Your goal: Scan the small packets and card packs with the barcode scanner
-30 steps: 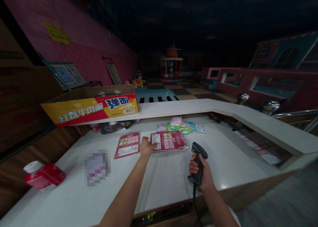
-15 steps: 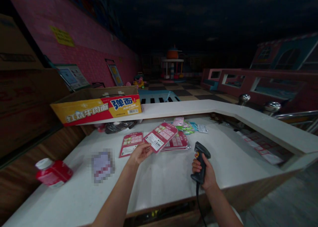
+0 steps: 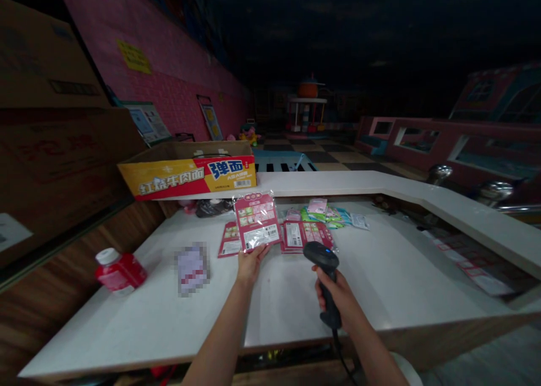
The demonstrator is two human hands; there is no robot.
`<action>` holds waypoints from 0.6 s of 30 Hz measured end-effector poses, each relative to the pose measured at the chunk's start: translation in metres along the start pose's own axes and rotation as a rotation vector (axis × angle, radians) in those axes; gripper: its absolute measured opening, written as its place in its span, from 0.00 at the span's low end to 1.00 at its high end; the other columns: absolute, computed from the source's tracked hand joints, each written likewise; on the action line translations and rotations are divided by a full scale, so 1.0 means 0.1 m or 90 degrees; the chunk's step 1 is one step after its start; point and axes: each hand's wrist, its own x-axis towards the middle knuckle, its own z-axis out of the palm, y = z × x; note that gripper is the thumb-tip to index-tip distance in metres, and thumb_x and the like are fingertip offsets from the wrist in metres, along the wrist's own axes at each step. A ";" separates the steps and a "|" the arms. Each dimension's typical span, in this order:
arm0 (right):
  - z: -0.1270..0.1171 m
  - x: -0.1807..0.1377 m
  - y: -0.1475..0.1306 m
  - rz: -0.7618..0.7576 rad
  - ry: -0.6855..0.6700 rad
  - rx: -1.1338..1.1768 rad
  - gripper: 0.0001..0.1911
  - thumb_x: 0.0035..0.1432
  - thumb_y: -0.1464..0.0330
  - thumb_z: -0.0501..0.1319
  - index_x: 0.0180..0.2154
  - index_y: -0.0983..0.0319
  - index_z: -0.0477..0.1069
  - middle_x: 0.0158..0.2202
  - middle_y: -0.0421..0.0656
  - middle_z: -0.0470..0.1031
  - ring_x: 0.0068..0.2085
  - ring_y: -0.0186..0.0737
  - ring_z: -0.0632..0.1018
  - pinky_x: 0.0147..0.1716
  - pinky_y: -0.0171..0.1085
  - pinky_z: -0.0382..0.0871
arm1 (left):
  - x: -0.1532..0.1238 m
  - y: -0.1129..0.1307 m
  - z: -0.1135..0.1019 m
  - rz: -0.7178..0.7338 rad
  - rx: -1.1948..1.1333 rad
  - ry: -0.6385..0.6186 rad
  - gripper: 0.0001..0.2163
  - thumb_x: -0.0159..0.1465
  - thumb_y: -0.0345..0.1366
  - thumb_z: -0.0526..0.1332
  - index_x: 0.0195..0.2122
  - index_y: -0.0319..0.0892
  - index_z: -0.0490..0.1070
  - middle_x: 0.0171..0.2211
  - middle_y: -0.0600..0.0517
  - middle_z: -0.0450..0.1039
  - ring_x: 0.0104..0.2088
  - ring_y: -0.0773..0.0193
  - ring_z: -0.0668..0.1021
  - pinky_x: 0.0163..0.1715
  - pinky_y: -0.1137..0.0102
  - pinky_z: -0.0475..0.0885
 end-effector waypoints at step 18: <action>0.35 0.04 -0.08 -0.041 -0.023 -0.157 0.25 0.47 0.45 0.64 0.28 0.60 0.62 0.15 0.32 0.65 0.12 0.28 0.63 0.10 0.29 0.58 | -0.02 -0.02 0.01 0.013 0.012 -0.001 0.22 0.42 0.25 0.73 0.39 0.41 0.73 0.41 0.50 0.80 0.47 0.54 0.80 0.50 0.57 0.76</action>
